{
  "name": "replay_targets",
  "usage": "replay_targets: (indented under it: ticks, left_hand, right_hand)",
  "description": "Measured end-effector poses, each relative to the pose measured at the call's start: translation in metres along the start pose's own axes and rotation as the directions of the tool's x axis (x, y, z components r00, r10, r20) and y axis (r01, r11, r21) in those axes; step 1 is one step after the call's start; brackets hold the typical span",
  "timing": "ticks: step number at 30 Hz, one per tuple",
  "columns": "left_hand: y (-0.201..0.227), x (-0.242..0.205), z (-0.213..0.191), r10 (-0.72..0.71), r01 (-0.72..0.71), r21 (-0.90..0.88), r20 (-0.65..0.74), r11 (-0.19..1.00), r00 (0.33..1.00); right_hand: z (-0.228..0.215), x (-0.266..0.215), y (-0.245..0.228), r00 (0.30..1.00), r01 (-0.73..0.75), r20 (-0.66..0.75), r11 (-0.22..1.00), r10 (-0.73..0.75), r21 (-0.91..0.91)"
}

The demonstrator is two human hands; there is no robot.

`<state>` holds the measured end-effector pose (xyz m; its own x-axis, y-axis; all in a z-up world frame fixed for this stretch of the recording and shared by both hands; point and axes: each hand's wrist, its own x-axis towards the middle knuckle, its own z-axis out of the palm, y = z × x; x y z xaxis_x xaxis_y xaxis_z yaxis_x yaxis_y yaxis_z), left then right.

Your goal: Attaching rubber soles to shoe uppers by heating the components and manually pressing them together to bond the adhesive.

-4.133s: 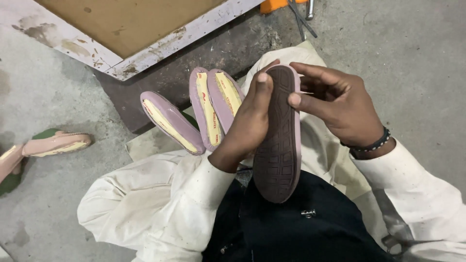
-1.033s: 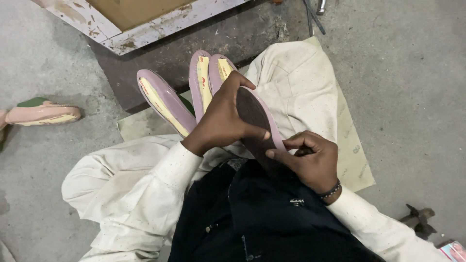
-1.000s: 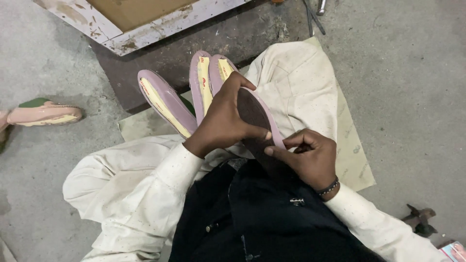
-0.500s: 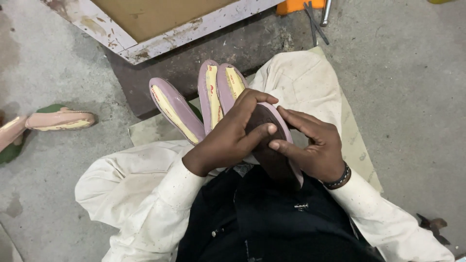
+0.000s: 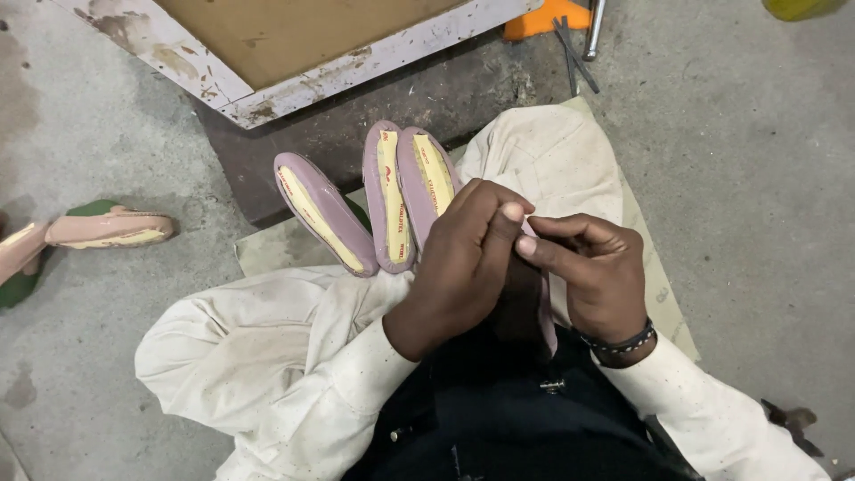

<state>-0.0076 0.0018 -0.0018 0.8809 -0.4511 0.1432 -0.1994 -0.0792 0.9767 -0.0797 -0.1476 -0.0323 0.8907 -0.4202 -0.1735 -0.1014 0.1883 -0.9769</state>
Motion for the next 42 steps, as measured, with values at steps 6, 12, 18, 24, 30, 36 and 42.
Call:
replay_targets:
  ticks: [6, 12, 18, 24, 30, 36, 42]
  left_hand:
    - [-0.013, -0.007, 0.002, -0.189, 0.197, 0.058, -0.123, 0.979, 0.974]
    - [0.021, 0.012, 0.012, -0.118, 0.154, 0.235, -0.161, 0.96, 0.98]
    - [0.01, 0.017, 0.019, -0.12, 0.162, 0.278, -0.162, 0.947, 0.979]
    - [0.005, 0.037, -0.004, -0.211, 0.228, 0.077, -0.19, 0.971, 0.959]
    - [0.014, 0.055, -0.016, -0.544, 0.552, 0.055, -0.109, 0.832, 0.832]
    - [-0.004, 0.018, -0.017, -0.351, 0.396, -0.28, 0.2, 0.874, 0.915]
    - [0.006, 0.008, -0.011, -0.274, 0.346, -0.201, 0.316, 0.916, 0.908]
  right_hand:
    - [0.012, -0.001, -0.037, 0.989, 0.093, 0.136, 0.961, -0.06, -0.259]
    - [0.017, 0.026, -0.047, 0.968, 0.247, 0.176, 0.786, -0.178, -0.566]
    - [0.011, 0.045, -0.039, 0.959, 0.273, 0.228, 0.77, -0.169, -0.577]
    - [-0.03, 0.014, -0.002, 0.926, 0.107, 0.376, 0.981, -0.039, -0.163]
    - [-0.043, -0.03, -0.004, 0.868, 0.259, 0.489, 0.768, 0.081, -0.586]
    - [-0.051, -0.027, 0.002, 0.796, 0.363, 0.606, 0.793, 0.01, -0.489]
    - [-0.034, 0.019, -0.059, 0.896, 0.342, 0.426, 0.804, -0.123, -0.486]
